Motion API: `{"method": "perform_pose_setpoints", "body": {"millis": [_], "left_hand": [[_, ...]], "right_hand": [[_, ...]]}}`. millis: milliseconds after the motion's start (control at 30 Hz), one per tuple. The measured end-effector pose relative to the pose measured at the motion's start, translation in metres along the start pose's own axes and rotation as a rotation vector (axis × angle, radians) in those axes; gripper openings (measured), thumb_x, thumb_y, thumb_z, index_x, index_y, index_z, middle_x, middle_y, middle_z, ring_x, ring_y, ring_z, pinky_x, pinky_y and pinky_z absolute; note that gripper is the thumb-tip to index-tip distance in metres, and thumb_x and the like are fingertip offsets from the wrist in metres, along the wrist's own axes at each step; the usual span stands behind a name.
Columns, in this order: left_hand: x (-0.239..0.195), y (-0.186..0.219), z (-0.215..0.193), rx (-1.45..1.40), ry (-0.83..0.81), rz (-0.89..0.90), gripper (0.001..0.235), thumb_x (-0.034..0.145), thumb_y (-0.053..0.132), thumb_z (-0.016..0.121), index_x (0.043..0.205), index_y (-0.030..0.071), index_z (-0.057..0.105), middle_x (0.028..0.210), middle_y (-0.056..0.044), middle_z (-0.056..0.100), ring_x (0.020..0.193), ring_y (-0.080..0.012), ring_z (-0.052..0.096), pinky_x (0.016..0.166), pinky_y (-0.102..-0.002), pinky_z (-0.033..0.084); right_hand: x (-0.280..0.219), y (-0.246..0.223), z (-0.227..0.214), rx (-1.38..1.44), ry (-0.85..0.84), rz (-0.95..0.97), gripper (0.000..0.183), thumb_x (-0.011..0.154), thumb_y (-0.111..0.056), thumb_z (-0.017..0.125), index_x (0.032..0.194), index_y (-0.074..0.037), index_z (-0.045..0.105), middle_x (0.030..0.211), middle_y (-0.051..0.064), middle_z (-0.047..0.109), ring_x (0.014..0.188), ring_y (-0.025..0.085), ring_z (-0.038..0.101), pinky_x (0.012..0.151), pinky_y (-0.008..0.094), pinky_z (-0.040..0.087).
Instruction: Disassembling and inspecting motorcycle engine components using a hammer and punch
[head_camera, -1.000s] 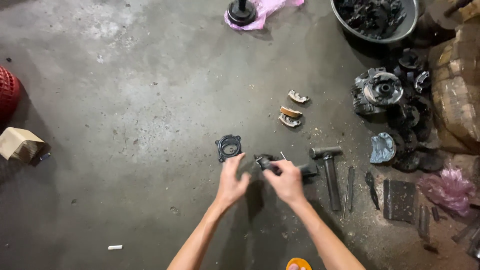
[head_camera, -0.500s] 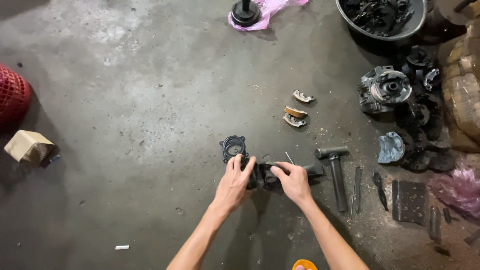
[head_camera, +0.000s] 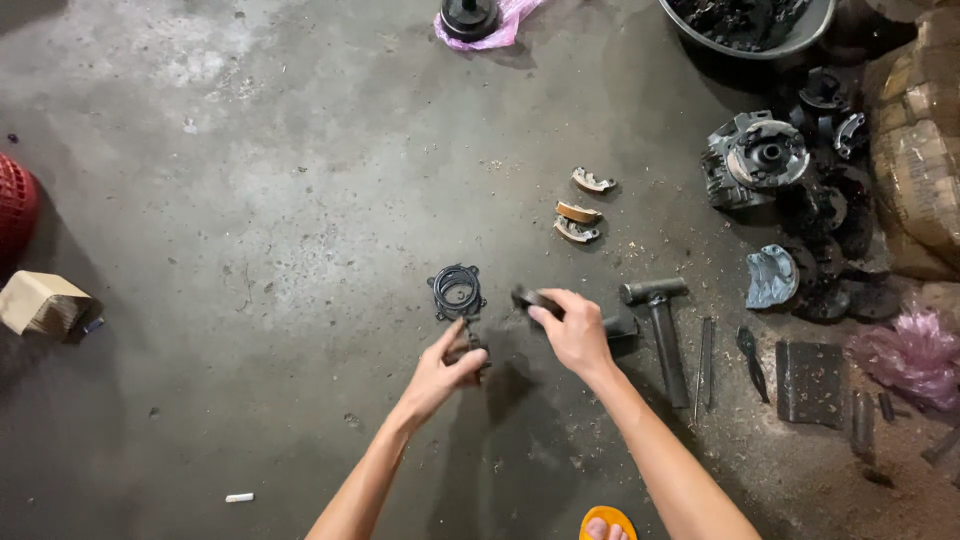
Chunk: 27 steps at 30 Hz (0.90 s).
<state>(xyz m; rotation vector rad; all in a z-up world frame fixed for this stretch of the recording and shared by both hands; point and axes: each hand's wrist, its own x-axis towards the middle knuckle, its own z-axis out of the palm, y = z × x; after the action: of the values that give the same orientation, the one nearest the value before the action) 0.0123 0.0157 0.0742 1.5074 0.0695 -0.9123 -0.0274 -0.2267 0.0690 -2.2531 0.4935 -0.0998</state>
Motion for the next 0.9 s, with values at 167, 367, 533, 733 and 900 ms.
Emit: {"method": "perform_pose_setpoints", "body": {"millis": [167,367,533,733,900], "left_hand": [[-0.006,-0.018,0.012,-0.452,0.007,-0.275,0.066,0.102,0.051,0.053,0.136,-0.005,0.061,0.12,-0.034,0.065,0.1,-0.0427,0.072,0.08,-0.049,0.063],[0.007,-0.05,-0.018,0.022,0.215,-0.006,0.045,0.103,0.033,0.058,0.132,-0.001,0.065,0.12,-0.026,0.071,0.105,-0.0386,0.073,0.083,-0.05,0.062],[0.02,-0.064,-0.006,1.1,0.421,0.633,0.022,0.09,0.021,0.071,0.111,0.017,0.071,0.1,-0.002,0.068,0.096,-0.0218,0.065,0.073,-0.031,0.061],[0.061,-0.117,0.018,1.566,0.287,0.805,0.04,0.077,0.031,0.083,0.105,0.009,0.064,0.095,-0.009,0.057,0.09,-0.0276,0.059,0.065,-0.034,0.056],[0.052,-0.11,0.025,1.354,0.26,0.928,0.016,0.085,0.008,0.058,0.098,0.001,0.06,0.098,-0.017,0.054,0.085,-0.0303,0.052,0.08,-0.037,0.048]], "right_hand": [[0.001,0.022,0.031,-0.264,0.049,-0.388,0.017,0.089,-0.023,0.076,0.105,-0.02,0.077,0.106,0.0,0.076,0.105,0.023,0.07,0.09,0.036,0.055],[-0.044,0.051,0.046,-0.261,-0.035,-0.316,0.014,0.094,-0.021,0.069,0.106,-0.019,0.074,0.105,0.001,0.074,0.105,0.022,0.07,0.088,0.035,0.056],[-0.053,0.043,0.06,-0.308,-0.192,-0.308,0.028,0.093,-0.027,0.068,0.118,-0.016,0.068,0.1,0.004,0.069,0.096,0.025,0.071,0.082,0.037,0.058],[-0.074,0.06,0.086,-0.377,-0.203,-0.516,0.012,0.091,-0.017,0.061,0.102,-0.014,0.065,0.089,0.007,0.064,0.091,0.029,0.069,0.08,0.038,0.059],[-0.082,0.043,0.081,-0.197,-0.225,-0.444,0.006,0.084,-0.003,0.059,0.086,-0.005,0.054,0.081,0.015,0.061,0.068,0.038,0.059,0.065,0.047,0.05]]}}
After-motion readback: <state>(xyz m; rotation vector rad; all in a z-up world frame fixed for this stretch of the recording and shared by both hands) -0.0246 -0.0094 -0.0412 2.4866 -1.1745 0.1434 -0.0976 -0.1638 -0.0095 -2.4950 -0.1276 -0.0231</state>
